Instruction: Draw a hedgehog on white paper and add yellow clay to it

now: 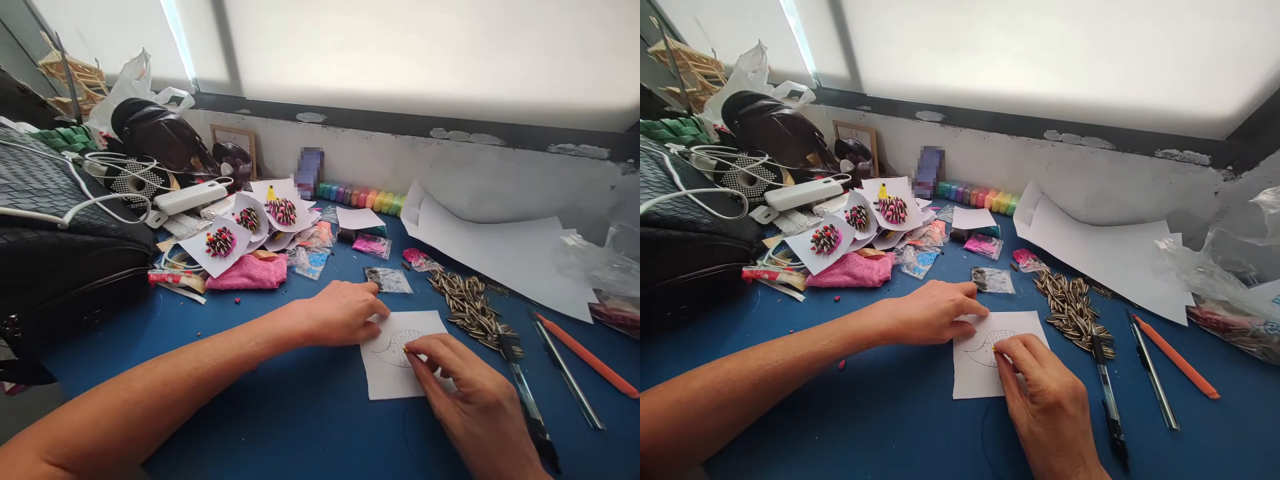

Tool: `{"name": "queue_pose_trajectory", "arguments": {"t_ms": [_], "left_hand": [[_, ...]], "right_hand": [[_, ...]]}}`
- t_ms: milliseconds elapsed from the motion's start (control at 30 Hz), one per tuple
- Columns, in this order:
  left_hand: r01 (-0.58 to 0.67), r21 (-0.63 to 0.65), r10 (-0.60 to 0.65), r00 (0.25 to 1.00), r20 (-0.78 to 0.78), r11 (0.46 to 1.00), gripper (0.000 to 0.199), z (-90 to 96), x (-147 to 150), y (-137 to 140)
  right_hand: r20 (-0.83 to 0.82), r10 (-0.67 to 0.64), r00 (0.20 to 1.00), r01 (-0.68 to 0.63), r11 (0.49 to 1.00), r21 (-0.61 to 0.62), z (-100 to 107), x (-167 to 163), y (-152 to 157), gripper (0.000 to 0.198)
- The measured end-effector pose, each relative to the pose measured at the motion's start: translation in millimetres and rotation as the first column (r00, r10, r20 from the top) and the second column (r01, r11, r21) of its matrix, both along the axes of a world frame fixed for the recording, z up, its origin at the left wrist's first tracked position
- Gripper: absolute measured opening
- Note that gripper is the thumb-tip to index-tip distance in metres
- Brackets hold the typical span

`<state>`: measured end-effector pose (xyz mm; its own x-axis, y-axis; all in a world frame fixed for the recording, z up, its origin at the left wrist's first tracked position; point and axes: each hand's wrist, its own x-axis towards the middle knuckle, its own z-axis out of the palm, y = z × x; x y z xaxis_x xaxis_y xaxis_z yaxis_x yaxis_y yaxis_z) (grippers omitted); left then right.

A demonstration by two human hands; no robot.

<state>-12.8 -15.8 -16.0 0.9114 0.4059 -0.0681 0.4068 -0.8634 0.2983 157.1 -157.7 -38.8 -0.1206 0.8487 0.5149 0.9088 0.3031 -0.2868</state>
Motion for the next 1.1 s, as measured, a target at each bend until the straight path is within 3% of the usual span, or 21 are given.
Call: {"name": "queue_pose_trajectory", "arguments": {"t_ms": [333,800,1100], "left_hand": [[0.075,0.033,-0.073,0.996,-0.047,0.997,0.032,1.9,-1,-1],[0.061,0.005,-0.06,0.996,-0.058,0.998,0.037,2.5,-3,-2],[0.067,0.012,-0.066,0.995,-0.075,0.998,0.036,6.2,-2,-2]], "right_hand": [[0.09,-0.008,0.996,0.002,0.998,0.058,-8,-3,9,0.017],[0.165,0.017,0.986,-0.01,0.999,-0.043,-6,-6,4,0.028],[0.309,0.033,0.951,-0.034,0.999,-0.001,-9,-1,-6,0.032]]}}
